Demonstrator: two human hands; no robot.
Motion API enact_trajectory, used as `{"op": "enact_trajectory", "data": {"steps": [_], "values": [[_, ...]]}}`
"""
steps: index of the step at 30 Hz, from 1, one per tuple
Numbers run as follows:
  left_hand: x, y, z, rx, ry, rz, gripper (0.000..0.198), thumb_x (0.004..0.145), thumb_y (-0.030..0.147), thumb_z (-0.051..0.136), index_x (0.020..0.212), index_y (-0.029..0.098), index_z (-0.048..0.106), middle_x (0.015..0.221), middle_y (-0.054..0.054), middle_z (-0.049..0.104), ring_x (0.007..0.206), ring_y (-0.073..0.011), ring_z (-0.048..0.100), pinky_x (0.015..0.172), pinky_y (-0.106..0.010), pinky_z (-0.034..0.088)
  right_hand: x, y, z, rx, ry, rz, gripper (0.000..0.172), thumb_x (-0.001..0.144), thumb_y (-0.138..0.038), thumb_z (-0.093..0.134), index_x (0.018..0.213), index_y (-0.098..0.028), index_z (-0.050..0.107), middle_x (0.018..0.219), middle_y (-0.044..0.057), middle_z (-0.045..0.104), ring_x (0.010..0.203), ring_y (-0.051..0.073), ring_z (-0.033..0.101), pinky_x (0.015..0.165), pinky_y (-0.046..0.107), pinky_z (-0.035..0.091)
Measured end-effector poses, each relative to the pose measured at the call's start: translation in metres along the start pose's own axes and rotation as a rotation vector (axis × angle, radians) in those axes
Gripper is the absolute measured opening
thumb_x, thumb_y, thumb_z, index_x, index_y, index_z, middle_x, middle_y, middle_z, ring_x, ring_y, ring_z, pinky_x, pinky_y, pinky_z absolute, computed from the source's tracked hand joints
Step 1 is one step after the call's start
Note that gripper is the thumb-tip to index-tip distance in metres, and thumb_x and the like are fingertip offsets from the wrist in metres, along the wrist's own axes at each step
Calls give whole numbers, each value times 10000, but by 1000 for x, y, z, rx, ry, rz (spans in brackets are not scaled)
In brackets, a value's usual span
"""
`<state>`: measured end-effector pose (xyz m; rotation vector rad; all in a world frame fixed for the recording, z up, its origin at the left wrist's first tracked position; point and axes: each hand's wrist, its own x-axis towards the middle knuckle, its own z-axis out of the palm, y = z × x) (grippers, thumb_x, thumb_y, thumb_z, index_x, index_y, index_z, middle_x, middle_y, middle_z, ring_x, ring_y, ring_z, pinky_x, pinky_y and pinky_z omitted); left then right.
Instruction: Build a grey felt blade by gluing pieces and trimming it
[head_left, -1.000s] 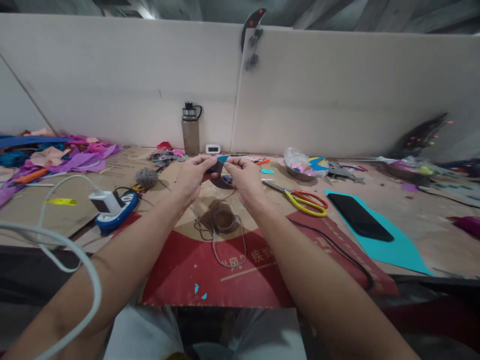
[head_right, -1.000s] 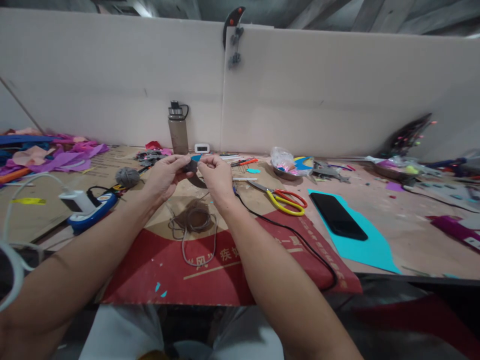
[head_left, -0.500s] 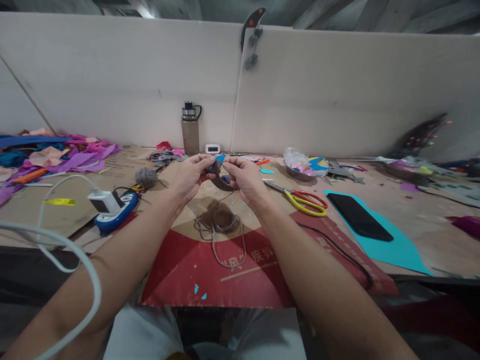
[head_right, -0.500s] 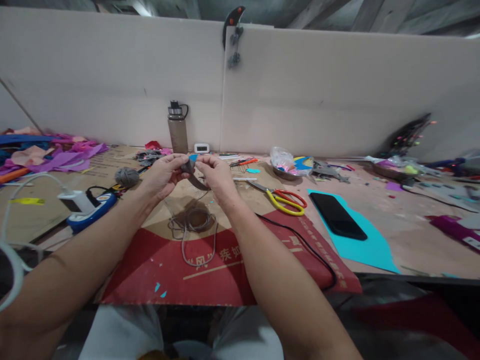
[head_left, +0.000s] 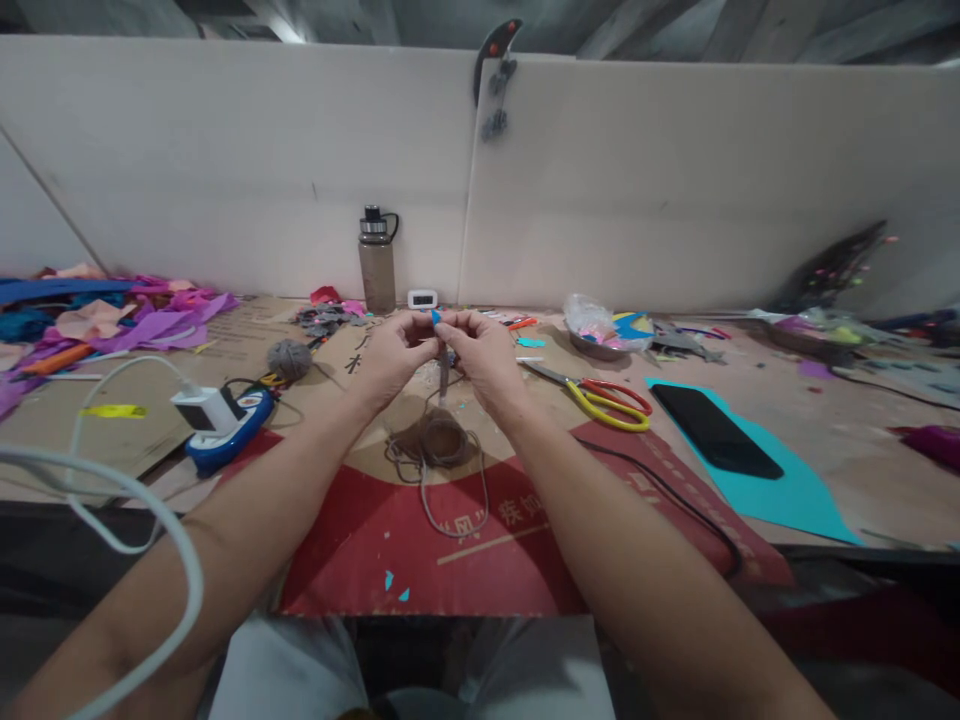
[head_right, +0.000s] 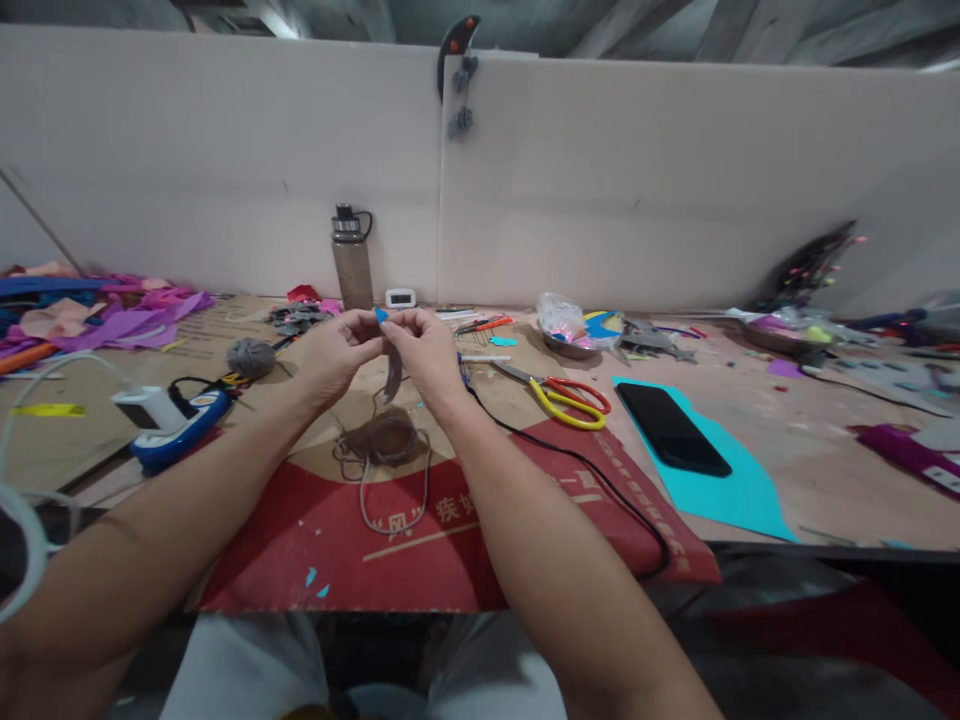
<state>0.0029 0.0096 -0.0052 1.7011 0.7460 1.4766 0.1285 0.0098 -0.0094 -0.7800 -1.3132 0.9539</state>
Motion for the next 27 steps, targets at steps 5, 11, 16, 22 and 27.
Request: {"op": "enact_trajectory", "data": {"steps": [5, 11, 16, 22, 27], "values": [[-4, 3, 2, 183, 13, 33, 198, 740, 257, 625, 896, 161, 700, 891, -48, 715, 855, -172, 634, 862, -326, 466, 1, 2, -1, -49, -4, -12, 155, 719, -333, 603, 726, -179, 589, 603, -50, 491, 528, 68, 390, 501, 210, 334], [-3, -3, 3, 145, 147, 9, 222, 740, 259, 620, 912, 161, 721, 921, -49, 718, 865, -168, 629, 843, -311, 473, 0, 3, -1, -116, 9, -62, 129, 762, -315, 554, 787, -188, 555, 666, -40, 512, 604, 86, 443, 572, 226, 373], [-2, -5, 3, 68, 196, -46, 181, 693, 237, 664, 855, 162, 693, 811, -25, 697, 708, -122, 600, 660, -240, 477, -1, 3, -2, -251, 112, -161, 113, 760, -269, 571, 806, -195, 499, 700, -38, 520, 640, 91, 473, 619, 236, 387], [-4, -1, 3, 81, 222, -83, 125, 670, 221, 692, 777, 158, 673, 729, -11, 661, 626, -101, 550, 540, -197, 416, -3, -4, -4, -305, 108, -160, 145, 789, -272, 552, 909, -192, 548, 634, -52, 470, 592, 96, 439, 588, 239, 357], [-4, 6, 5, 95, 190, -76, 115, 677, 216, 697, 779, 165, 699, 753, -13, 683, 660, -110, 571, 628, -220, 446, -3, -6, -5, -319, 87, -149, 121, 788, -282, 540, 814, -180, 599, 648, -32, 521, 606, 99, 438, 606, 244, 354]]}}
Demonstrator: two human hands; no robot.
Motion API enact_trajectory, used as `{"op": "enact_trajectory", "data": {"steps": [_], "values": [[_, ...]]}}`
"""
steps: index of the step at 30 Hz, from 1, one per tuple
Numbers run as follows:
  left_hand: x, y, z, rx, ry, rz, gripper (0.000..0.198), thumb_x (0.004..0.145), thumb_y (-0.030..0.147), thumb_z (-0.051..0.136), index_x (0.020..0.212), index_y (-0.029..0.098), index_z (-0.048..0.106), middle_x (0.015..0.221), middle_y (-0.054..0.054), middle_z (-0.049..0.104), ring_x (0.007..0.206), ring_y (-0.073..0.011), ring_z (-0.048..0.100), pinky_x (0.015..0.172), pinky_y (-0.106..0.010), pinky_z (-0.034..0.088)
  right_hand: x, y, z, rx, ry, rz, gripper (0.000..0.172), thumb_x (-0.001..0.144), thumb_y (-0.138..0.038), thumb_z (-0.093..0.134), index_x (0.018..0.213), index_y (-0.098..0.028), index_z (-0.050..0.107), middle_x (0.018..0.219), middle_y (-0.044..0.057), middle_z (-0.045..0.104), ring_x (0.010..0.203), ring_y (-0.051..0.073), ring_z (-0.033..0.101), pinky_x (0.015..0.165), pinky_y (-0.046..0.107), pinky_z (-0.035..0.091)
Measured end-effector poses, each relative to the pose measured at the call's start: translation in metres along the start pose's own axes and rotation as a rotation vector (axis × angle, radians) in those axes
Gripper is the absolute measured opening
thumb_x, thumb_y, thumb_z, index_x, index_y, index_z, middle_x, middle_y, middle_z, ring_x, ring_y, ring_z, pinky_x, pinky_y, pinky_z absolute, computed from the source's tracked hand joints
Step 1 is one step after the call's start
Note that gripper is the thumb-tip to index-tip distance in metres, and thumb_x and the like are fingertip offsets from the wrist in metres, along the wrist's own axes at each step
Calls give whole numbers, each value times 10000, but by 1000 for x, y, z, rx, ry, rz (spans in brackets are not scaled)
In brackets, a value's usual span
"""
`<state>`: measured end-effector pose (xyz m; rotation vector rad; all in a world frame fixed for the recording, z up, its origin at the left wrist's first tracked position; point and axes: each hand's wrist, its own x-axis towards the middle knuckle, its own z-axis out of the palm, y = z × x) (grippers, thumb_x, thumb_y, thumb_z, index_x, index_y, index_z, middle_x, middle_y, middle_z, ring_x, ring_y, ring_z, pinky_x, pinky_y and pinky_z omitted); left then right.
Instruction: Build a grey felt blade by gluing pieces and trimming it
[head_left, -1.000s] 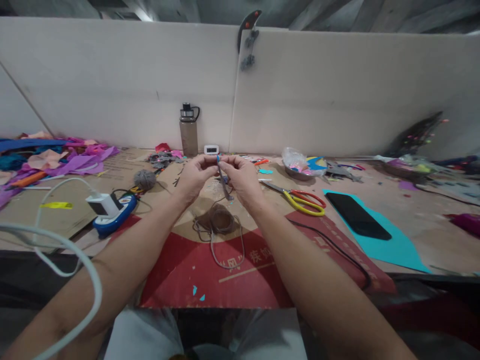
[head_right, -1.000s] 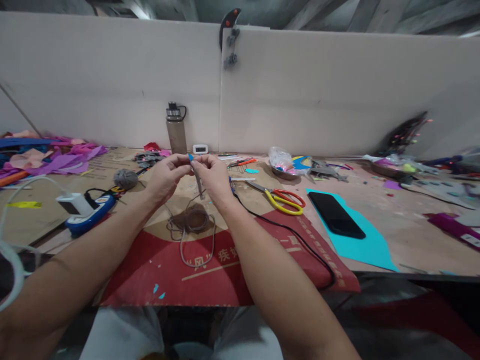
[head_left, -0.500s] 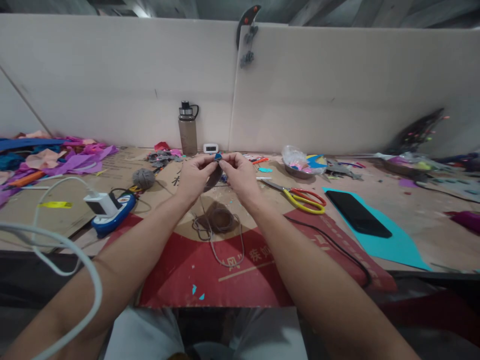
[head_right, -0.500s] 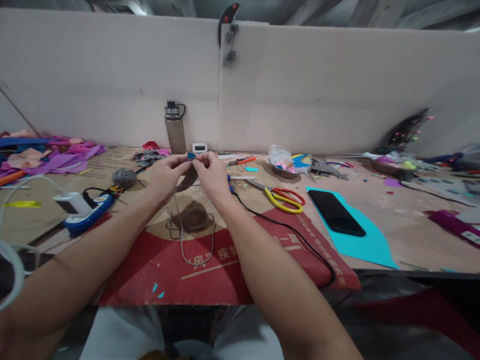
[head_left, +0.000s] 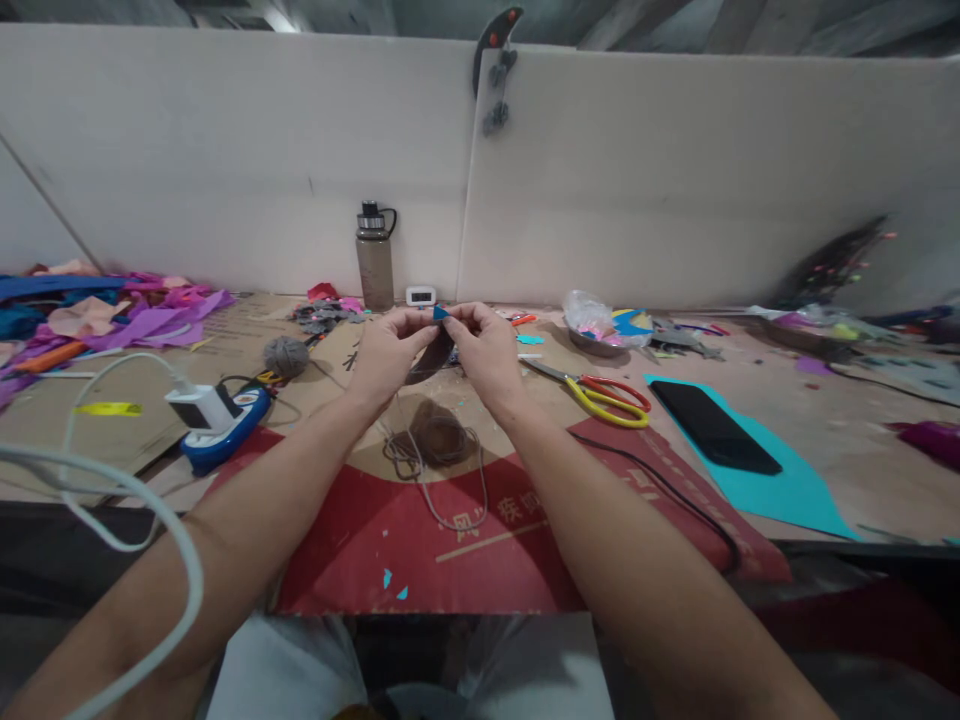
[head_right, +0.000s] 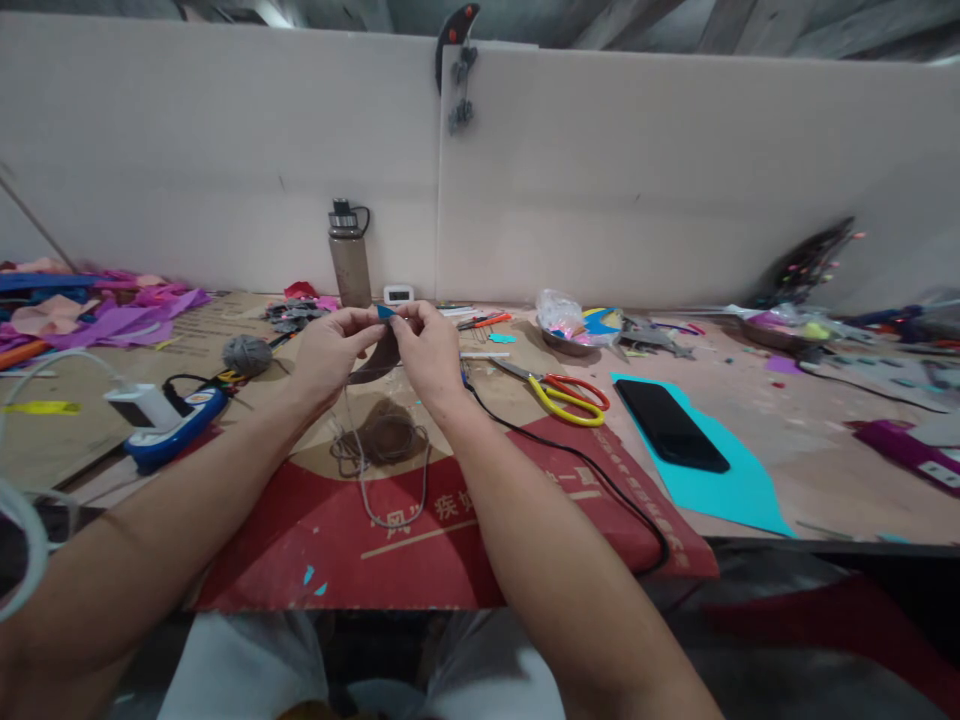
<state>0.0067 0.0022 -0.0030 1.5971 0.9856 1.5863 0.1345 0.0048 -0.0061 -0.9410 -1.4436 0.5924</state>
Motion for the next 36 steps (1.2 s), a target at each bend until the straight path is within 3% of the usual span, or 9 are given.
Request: {"op": "enact_trajectory", "data": {"steps": [5, 9, 13, 16, 21, 26, 29, 33, 36], "values": [[5, 6, -7, 136, -93, 18, 74, 654, 194, 722, 725, 172, 725, 773, -24, 706, 735, -135, 599, 750, -256, 466, 0, 0, -3, -66, 18, -4, 87, 782, -238, 534, 761, -171, 585, 646, -31, 530, 596, 93, 428, 618, 246, 347], [7, 6, -11, 138, -101, -15, 98, 679, 262, 719, 717, 172, 721, 722, -27, 690, 642, -124, 580, 615, -245, 478, 0, -1, -4, -120, 9, -38, 84, 783, -245, 542, 747, -178, 577, 637, -35, 515, 595, 97, 413, 628, 255, 341], [6, 4, -7, -69, -131, -151, 147, 663, 281, 734, 705, 149, 685, 737, -45, 667, 613, -121, 584, 524, -240, 502, 0, 0, -2, -135, -12, -44, 81, 791, -250, 532, 761, -185, 570, 661, -27, 529, 619, 104, 433, 655, 265, 357], [7, 0, -4, -210, -86, -194, 158, 656, 260, 738, 701, 132, 655, 746, -41, 660, 651, -122, 611, 631, -289, 562, -1, 2, 1, -97, -16, -52, 76, 786, -239, 541, 842, -188, 551, 699, -24, 529, 652, 106, 468, 666, 263, 372], [17, -7, -12, -289, 55, -150, 141, 668, 221, 719, 724, 123, 635, 728, -26, 653, 661, -114, 632, 674, -284, 572, -5, 6, 9, 66, -58, -9, 335, 772, -256, 575, 1064, -212, 416, 716, -51, 522, 647, 100, 513, 623, 241, 389], [28, -6, -26, -354, 173, -112, 84, 695, 177, 687, 712, 123, 624, 704, -28, 652, 634, -99, 627, 672, -258, 569, -12, 7, 13, 58, -223, 88, 326, 756, -289, 599, 1021, -218, 423, 620, -78, 515, 528, 86, 469, 510, 214, 356], [36, -4, -40, -393, 269, -63, 65, 718, 176, 667, 690, 159, 611, 702, -16, 660, 675, -108, 639, 685, -248, 569, -17, 5, 11, 9, -345, 147, 233, 754, -271, 608, 947, -216, 490, 565, -68, 533, 455, 77, 441, 439, 202, 317], [52, -7, -65, -463, 415, -55, 98, 738, 212, 660, 676, 197, 585, 734, -4, 675, 743, -117, 660, 702, -240, 569, -24, -10, -1, -27, -721, 270, 71, 772, -270, 599, 771, -199, 592, 523, -43, 561, 372, 59, 403, 368, 201, 294], [58, -12, -79, -505, 461, -88, 112, 734, 222, 667, 669, 208, 577, 731, -3, 674, 741, -112, 656, 738, -257, 572, -25, -28, -17, 11, -1090, 303, 198, 789, -338, 588, 688, -181, 655, 562, -20, 601, 420, 62, 459, 397, 193, 356]]}}
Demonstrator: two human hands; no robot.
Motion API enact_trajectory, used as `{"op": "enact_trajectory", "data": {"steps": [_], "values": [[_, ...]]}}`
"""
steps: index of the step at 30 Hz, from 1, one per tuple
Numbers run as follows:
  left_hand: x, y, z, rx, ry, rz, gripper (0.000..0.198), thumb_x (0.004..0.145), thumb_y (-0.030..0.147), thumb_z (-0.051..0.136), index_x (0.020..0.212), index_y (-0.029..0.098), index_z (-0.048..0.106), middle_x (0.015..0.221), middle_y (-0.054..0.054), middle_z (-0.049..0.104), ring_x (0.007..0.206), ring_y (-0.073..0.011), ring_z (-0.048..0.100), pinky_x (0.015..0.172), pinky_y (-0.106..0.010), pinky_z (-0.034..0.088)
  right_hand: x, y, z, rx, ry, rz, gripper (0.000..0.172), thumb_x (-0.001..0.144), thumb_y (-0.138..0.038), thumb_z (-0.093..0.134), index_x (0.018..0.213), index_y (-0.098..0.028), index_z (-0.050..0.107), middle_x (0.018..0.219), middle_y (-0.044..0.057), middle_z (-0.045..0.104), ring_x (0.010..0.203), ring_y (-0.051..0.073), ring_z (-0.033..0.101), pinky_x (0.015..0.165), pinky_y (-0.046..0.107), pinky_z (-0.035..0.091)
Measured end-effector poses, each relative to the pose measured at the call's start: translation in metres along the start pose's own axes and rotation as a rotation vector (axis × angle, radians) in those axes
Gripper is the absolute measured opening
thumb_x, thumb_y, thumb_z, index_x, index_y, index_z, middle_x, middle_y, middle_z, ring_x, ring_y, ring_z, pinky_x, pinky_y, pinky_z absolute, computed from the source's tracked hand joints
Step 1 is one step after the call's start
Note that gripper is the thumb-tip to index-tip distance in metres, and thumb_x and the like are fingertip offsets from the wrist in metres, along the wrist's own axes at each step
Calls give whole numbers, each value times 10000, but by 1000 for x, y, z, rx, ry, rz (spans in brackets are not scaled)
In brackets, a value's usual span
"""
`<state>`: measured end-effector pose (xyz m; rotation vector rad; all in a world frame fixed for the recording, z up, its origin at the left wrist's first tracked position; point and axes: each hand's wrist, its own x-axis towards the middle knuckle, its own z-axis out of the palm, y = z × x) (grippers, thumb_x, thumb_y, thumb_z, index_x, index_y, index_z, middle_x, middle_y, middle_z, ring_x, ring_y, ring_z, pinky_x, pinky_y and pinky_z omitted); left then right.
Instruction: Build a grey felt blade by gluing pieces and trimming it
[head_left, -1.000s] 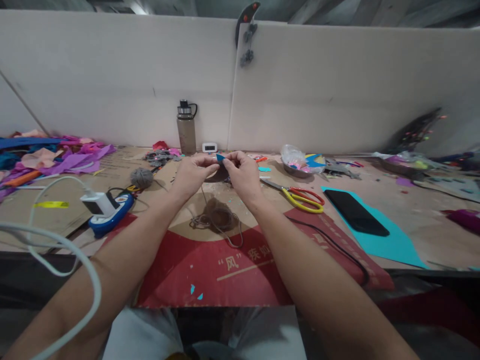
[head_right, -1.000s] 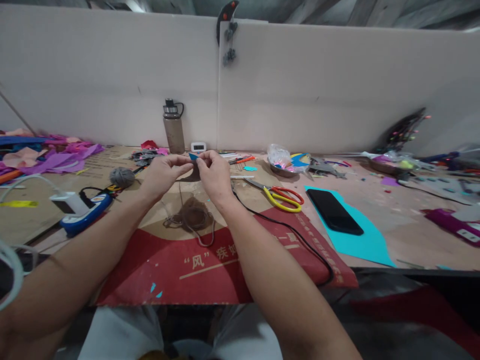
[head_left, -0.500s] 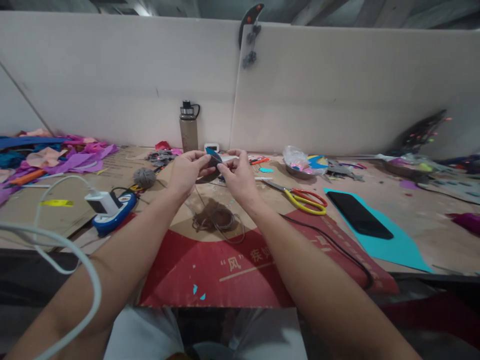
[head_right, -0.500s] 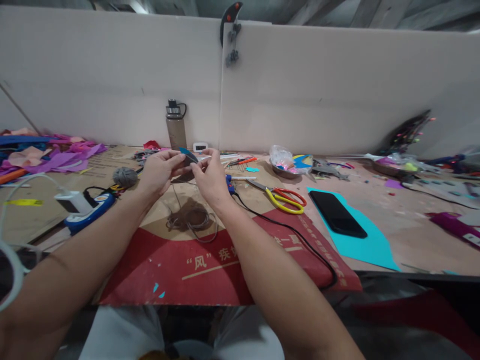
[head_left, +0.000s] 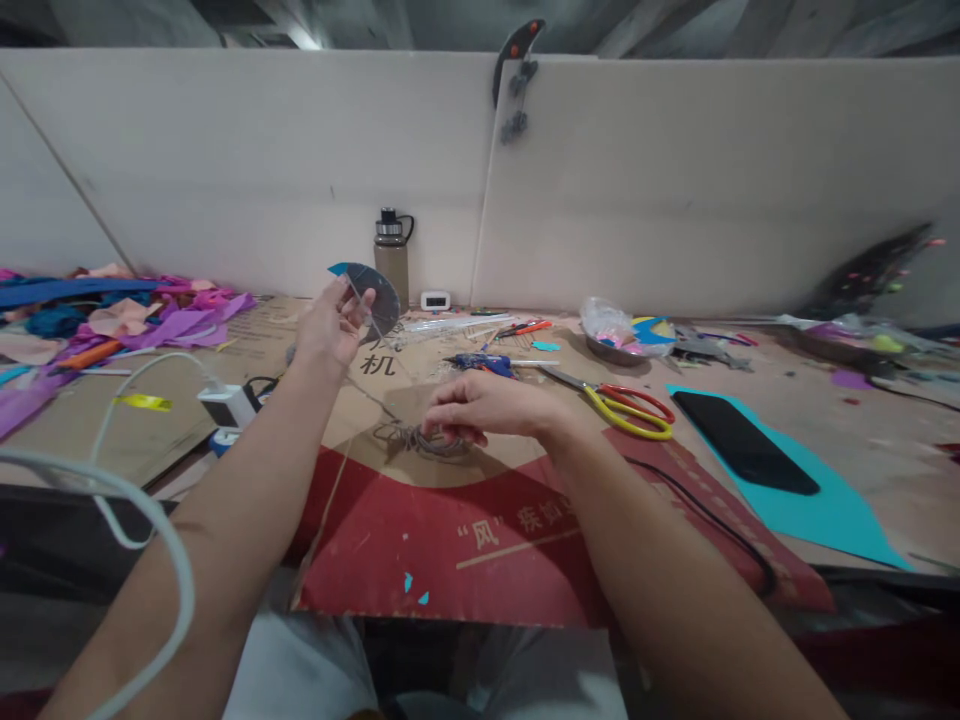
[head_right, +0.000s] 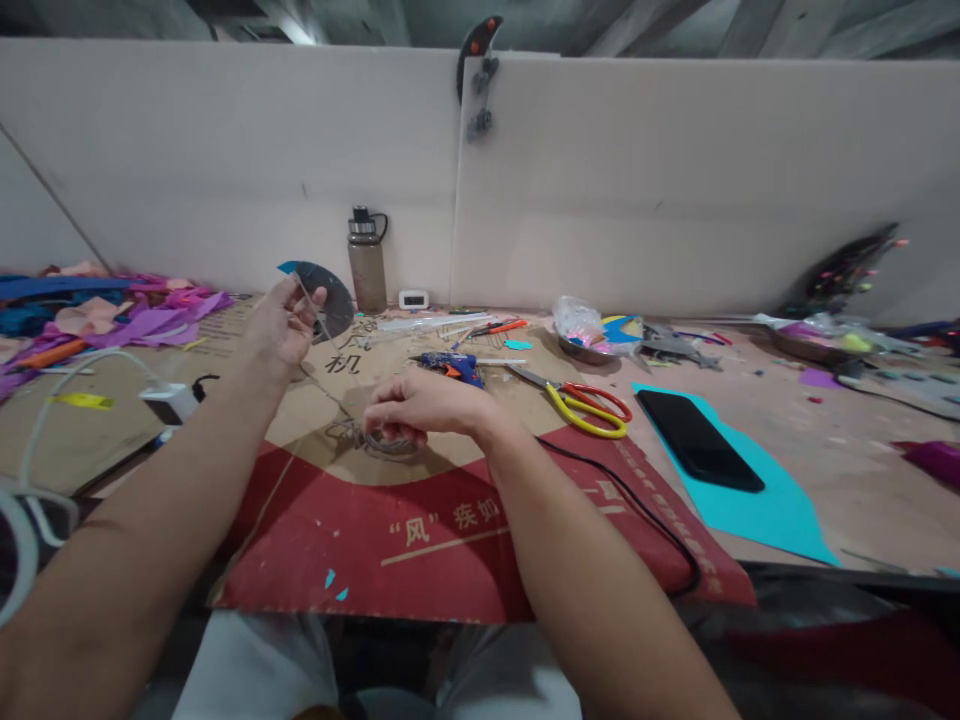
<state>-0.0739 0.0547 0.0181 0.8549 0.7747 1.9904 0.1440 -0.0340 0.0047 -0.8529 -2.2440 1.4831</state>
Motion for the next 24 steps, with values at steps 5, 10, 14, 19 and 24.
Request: {"op": "enact_trajectory", "data": {"steps": [5, 10, 14, 19, 24], "values": [[-14, 2, 3, 63, -93, -13, 105, 725, 263, 688, 702, 217, 597, 738, -17, 669, 761, -156, 658, 711, -319, 575, -21, 1, -25, -153, 41, -7, 180, 755, -326, 630, 661, -204, 724, 614, 7, 669, 576, 123, 578, 548, 243, 432], [-43, -1, 20, 97, -236, 4, 120, 709, 226, 701, 727, 164, 599, 678, -8, 637, 633, -117, 626, 709, -329, 570, -4, 25, -38, -359, 717, 12, 165, 686, -298, 706, 580, -200, 626, 579, 21, 600, 572, 143, 526, 572, 287, 386], [-60, -8, 31, 198, -318, 14, 167, 702, 272, 709, 767, 139, 631, 750, -32, 665, 700, -139, 652, 699, -304, 567, 17, 24, -22, -96, 934, -156, 297, 748, -377, 650, 974, -202, 568, 955, 83, 636, 842, 173, 587, 756, 339, 448], [-71, -11, 37, 203, -329, -37, 183, 690, 267, 723, 776, 129, 638, 754, -43, 674, 699, -150, 661, 678, -296, 571, 26, 18, -7, -146, 1101, -269, 390, 723, -351, 673, 1023, -202, 474, 1021, 83, 584, 919, 173, 546, 815, 350, 442], [-70, -12, 37, 75, -278, -200, 69, 739, 175, 660, 766, 133, 613, 771, -46, 692, 679, -126, 666, 704, -285, 576, 34, 19, 0, -49, 1140, -263, 399, 706, -375, 681, 962, -203, 427, 961, 49, 559, 834, 140, 551, 782, 325, 467]]}}
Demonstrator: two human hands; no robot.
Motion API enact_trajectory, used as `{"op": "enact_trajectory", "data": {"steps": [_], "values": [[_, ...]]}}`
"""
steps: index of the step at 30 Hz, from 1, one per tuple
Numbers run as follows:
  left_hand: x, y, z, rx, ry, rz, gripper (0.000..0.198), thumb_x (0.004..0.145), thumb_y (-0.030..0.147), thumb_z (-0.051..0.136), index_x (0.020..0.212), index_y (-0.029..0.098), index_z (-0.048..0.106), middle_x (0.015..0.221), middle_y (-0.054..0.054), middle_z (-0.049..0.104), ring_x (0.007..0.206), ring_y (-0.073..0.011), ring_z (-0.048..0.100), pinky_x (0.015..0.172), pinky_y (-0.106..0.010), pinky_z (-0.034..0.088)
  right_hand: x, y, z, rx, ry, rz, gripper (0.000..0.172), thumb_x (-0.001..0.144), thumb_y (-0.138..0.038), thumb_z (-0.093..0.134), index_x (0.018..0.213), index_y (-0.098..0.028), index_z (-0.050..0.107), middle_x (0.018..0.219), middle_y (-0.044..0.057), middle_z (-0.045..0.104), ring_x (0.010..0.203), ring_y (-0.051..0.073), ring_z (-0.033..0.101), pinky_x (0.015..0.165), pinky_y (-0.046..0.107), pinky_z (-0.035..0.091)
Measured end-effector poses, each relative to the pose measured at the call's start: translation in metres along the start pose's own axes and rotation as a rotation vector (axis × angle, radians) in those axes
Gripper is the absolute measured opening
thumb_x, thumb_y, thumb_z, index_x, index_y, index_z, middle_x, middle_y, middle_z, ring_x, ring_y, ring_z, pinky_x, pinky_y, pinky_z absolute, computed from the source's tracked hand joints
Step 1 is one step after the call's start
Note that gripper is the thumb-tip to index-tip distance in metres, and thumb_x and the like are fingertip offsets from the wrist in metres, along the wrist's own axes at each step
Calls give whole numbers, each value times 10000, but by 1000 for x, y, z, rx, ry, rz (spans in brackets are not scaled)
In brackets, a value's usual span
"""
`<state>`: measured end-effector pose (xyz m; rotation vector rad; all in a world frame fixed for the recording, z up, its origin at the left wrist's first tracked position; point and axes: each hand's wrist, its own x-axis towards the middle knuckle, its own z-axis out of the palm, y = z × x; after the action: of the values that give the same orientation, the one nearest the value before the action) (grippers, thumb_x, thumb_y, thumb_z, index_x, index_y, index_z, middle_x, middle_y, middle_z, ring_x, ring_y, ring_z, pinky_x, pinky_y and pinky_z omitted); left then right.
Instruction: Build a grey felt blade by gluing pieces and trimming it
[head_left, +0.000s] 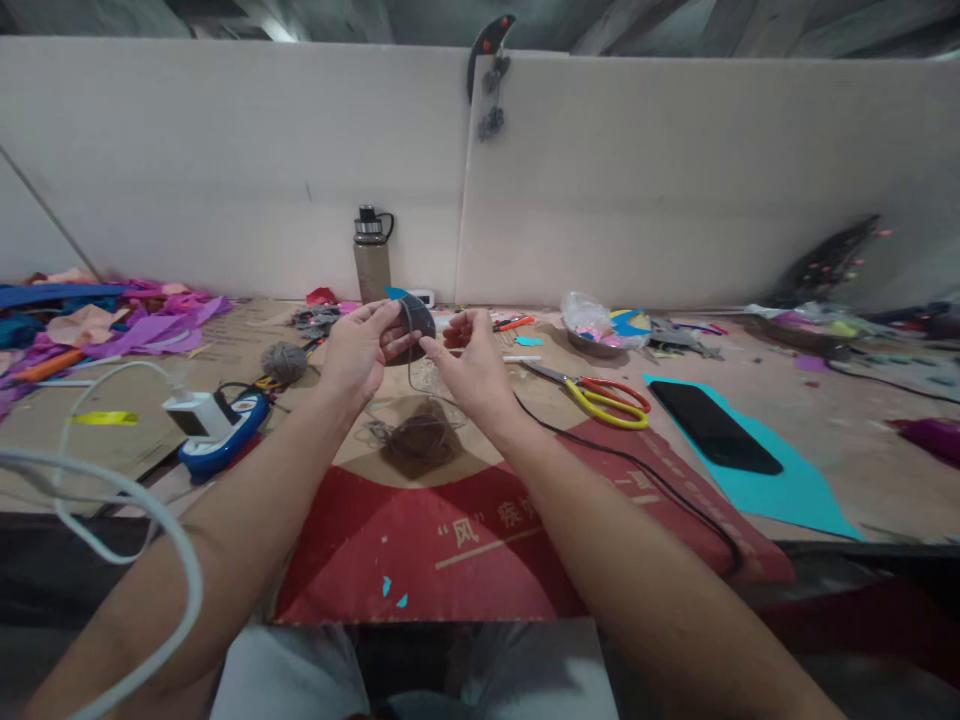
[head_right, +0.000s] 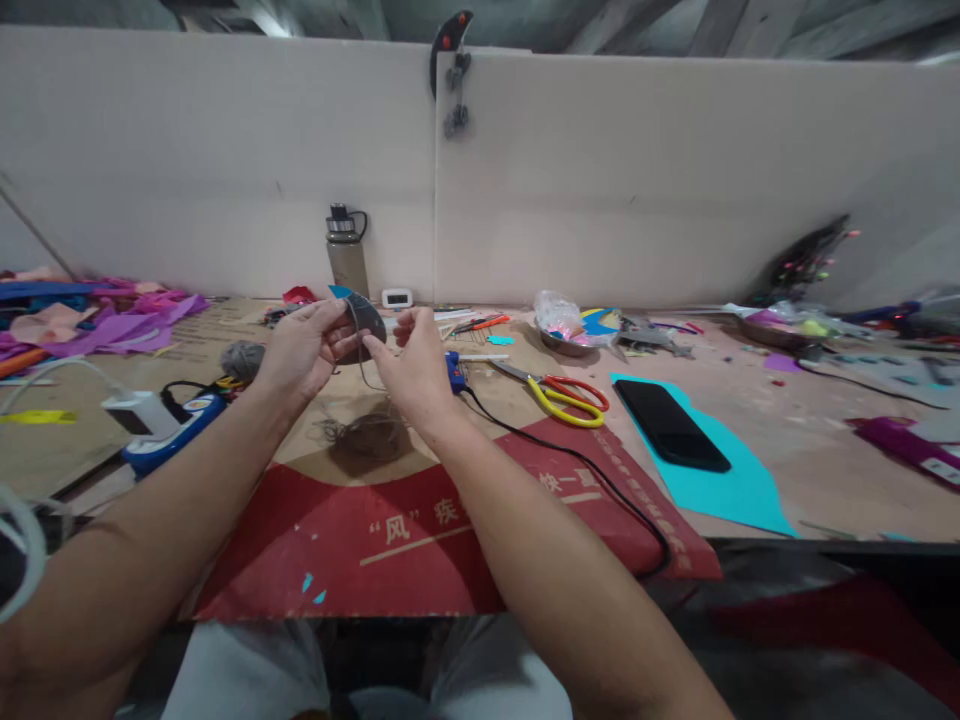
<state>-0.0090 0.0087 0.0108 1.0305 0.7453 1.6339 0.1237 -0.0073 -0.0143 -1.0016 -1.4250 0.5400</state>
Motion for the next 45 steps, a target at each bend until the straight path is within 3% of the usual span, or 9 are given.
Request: {"op": "enact_trajectory", "data": {"steps": [4, 7, 10, 14, 23, 29, 32, 36, 45], "values": [[4, -2, -4, -60, 11, -43, 49, 745, 153, 648, 749, 124, 609, 740, -52, 688, 646, -126, 659, 691, -285, 583, -4, 2, 10, 216, -223, 327, 571, 691, -364, 702, 1118, -189, 366, 891, 34, 605, 736, 136, 610, 684, 306, 498], [6, -2, -6, -69, 33, -43, 33, 753, 143, 636, 765, 117, 620, 754, -61, 690, 655, -127, 659, 669, -273, 580, -5, 6, 12, 243, -365, 445, 611, 704, -330, 705, 1185, -184, 356, 788, 10, 633, 592, 120, 595, 589, 286, 496], [7, 0, -8, -72, 51, -26, 29, 764, 144, 623, 765, 116, 627, 789, -70, 696, 689, -138, 666, 664, -273, 577, -4, 10, 8, 120, -395, 456, 507, 722, -313, 699, 1130, -171, 434, 708, 2, 637, 481, 94, 524, 499, 257, 452], [11, 1, -12, -82, 60, -14, 22, 765, 142, 626, 748, 128, 628, 782, -62, 697, 695, -141, 662, 663, -275, 575, -2, 7, 0, 58, -488, 424, 52, 804, -199, 594, 792, -151, 578, 586, -18, 577, 420, 49, 433, 435, 204, 353], [16, 7, -19, -94, 126, -11, 13, 748, 132, 619, 742, 127, 609, 749, -62, 694, 693, -145, 669, 688, -277, 578, 3, 1, -12, 20, -527, 401, 154, 814, -149, 547, 709, -137, 659, 558, -20, 546, 419, 38, 402, 430, 187, 338], [19, 9, -24, -99, 129, 32, 39, 724, 108, 620, 725, 136, 593, 734, -57, 693, 688, -149, 670, 677, -293, 583, 8, 0, -31, -246, -742, 282, 251, 827, -341, 554, 714, -159, 685, 627, 28, 638, 513, 95, 498, 549, 246, 405], [20, 9, -26, -89, 115, 60, 59, 714, 113, 632, 721, 142, 581, 753, -54, 697, 703, -151, 676, 681, -293, 581, 17, 4, -44, -527, -607, 137, 431, 867, -494, 439, 721, -164, 674, 700, 56, 662, 624, 139, 559, 599, 260, 393], [19, 9, -26, -100, 106, 68, 71, 714, 111, 639, 715, 145, 577, 768, -53, 697, 728, -160, 682, 731, -335, 581, 27, 25, -54, -985, -334, 223, 427, 868, -452, 440, 888, -103, 685, 836, 166, 684, 803, 231, 627, 669, 295, 415], [18, 9, -25, -161, 96, 30, 64, 719, 108, 646, 714, 141, 592, 720, -39, 690, 681, -139, 671, 759, -335, 581, 26, 61, -42, -1067, -497, 358, 289, 775, -242, 519, 946, -96, 701, 953, 191, 697, 865, 272, 659, 703, 310, 471]]}}
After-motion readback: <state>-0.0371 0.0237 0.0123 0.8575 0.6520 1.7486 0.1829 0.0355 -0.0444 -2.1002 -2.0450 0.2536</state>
